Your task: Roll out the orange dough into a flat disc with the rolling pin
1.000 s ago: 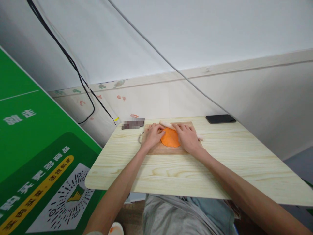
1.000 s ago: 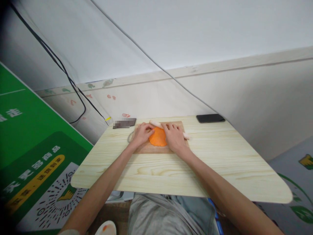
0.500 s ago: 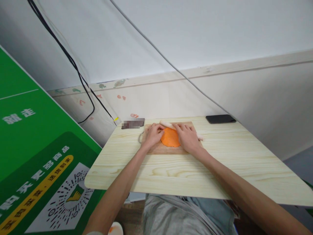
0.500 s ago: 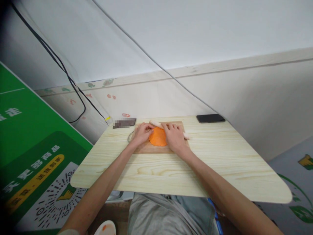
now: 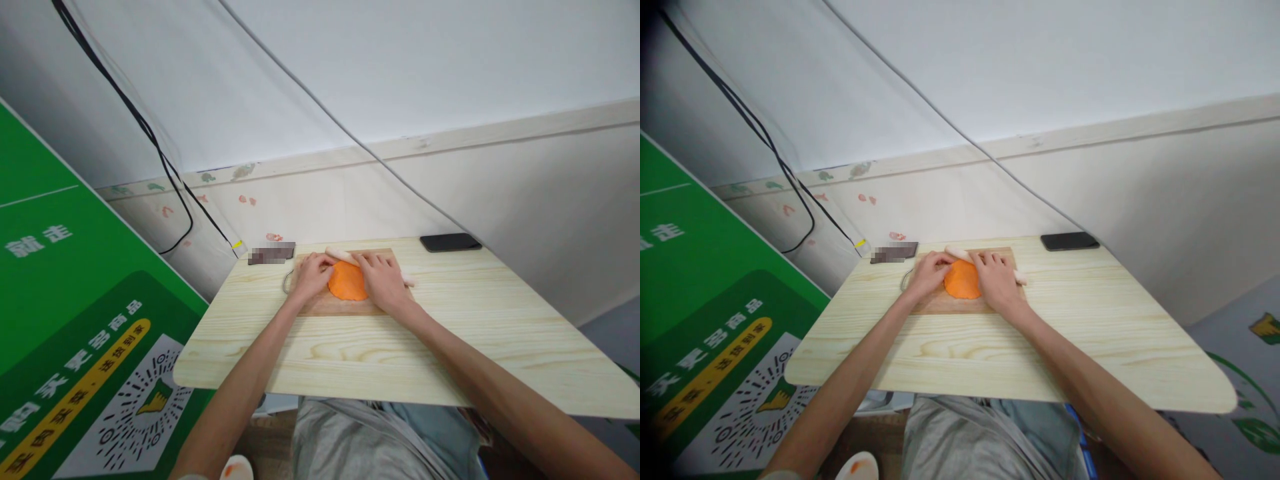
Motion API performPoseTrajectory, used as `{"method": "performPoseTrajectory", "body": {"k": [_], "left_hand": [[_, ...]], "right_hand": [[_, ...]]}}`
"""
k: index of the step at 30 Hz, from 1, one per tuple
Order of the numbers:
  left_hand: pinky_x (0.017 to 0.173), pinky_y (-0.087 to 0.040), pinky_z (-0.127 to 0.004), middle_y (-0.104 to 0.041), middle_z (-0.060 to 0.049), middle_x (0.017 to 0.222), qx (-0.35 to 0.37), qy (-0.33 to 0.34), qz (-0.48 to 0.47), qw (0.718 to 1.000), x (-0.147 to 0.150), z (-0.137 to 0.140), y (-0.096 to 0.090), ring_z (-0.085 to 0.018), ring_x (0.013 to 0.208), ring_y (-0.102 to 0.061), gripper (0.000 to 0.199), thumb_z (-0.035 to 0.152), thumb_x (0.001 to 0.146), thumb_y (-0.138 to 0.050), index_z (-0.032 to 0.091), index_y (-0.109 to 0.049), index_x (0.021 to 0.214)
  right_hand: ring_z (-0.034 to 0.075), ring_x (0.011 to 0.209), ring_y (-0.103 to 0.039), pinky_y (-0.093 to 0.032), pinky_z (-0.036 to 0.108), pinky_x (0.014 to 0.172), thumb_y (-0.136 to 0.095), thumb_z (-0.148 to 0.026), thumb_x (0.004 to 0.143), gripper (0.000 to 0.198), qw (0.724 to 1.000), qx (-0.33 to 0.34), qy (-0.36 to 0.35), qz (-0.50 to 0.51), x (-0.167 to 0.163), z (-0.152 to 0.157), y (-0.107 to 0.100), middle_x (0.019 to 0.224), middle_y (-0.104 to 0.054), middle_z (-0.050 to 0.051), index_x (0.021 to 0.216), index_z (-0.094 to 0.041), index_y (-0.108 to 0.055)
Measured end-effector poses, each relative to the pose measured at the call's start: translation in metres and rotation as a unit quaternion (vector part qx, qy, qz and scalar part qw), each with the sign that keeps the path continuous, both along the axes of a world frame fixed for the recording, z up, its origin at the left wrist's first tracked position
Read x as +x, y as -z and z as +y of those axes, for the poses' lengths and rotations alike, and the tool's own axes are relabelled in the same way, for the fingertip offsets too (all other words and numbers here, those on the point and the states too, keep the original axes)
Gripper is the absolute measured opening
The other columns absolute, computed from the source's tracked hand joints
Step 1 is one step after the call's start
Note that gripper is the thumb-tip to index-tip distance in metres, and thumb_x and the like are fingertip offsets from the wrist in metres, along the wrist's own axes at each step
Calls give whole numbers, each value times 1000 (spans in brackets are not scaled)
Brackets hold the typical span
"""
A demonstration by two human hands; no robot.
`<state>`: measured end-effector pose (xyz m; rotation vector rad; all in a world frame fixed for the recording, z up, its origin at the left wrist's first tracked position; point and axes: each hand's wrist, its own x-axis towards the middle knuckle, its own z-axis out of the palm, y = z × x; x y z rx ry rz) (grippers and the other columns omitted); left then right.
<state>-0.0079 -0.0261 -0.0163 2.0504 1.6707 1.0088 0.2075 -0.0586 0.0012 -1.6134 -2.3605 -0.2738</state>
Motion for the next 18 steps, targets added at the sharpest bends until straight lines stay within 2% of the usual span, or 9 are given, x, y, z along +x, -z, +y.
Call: {"method": "performPoseTrajectory", "body": {"k": [4,10,18], "left_hand": [[113,-50,-39,-78,-2,112,-1,12,-3,1000,-4,5,4,-22,113,-70,27,11,86,-66,27,-82,100],[111,-52,-37,-78,-2,113,-10,61,-15,998,-10,6,2,-21,113,-70,20,15,90,-70,27,-81,102],[115,-49,-37,-76,-2,116,-18,69,-1,997,-12,3,-3,-22,118,-69,24,13,88,-69,27,-81,104]], "right_hand": [[30,126,-61,-39,42,101,-39,-13,108,55,1000,3,2,2,0,0,0,146,-68,16,160,-21,-55],[30,126,-61,-39,42,101,-40,-12,107,54,1000,6,-1,2,0,0,0,144,-69,17,159,-21,-55],[30,126,-61,-39,41,102,-40,-13,107,54,1000,8,-2,4,1,1,1,146,-68,17,158,-21,-55]]}}
